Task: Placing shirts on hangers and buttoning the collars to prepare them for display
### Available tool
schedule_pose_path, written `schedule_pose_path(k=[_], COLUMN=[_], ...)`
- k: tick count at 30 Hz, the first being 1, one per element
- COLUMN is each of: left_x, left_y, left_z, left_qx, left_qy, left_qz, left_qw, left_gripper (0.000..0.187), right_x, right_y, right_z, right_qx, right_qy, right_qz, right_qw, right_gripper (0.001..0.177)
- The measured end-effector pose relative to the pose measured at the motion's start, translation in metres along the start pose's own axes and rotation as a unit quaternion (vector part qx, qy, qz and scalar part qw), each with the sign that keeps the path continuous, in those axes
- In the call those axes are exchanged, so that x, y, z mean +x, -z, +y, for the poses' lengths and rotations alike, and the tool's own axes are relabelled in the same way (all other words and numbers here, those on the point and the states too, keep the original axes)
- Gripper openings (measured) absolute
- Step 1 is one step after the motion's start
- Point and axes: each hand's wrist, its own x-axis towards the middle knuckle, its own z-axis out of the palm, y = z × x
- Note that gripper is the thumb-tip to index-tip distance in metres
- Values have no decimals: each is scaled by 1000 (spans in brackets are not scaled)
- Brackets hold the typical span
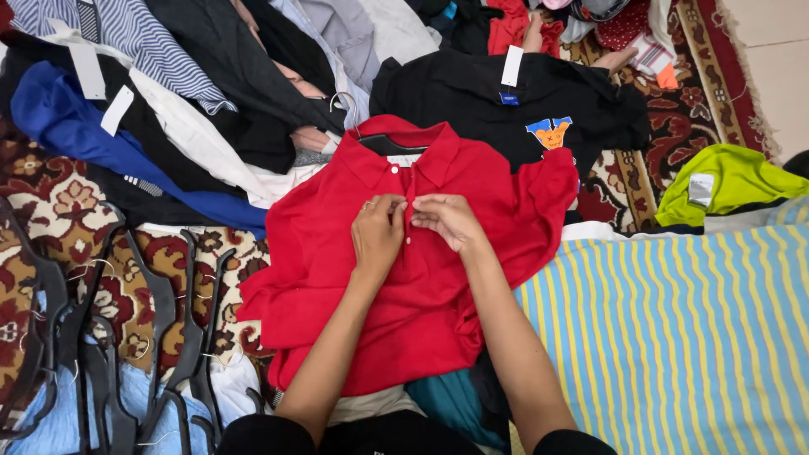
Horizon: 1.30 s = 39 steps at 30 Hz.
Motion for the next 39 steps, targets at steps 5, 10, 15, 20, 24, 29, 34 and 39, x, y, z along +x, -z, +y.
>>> schedule_pose_path(k=[5,10,15,20,24,29,34,39], left_x=[2,3,2,1,2,-1,-1,-1], left_y=[6,10,12,-1,-3,-4,-3,-3], left_z=[7,10,16,4,7,3,3,2], left_qx=[-43,-45,-33,-12,5,-14,-26,-32], left_qy=[24,29,45,64,55,62,52,13], left_qz=[0,1,5,-1,-3,5,9,13], left_qw=[999,999,998,998,998,998,998,999], left_gripper=[10,16,25,24,15,15,19,23], right_x=[-1,7,17,17,13,-3,6,18], right_y=[-1,-2,1,0,-5,-17,-13,-5], right_z=[5,15,29,32,26,11,18,30], right_qx=[-5,0,-26,-32,-40,-28,-20,1], right_qy=[17,33,50,54,57,55,50,22], right_qz=[7,17,28,43,47,41,45,34], right_qw=[1000,999,998,997,996,997,998,999], right_gripper=[30,33,29,31,33,31,27,24])
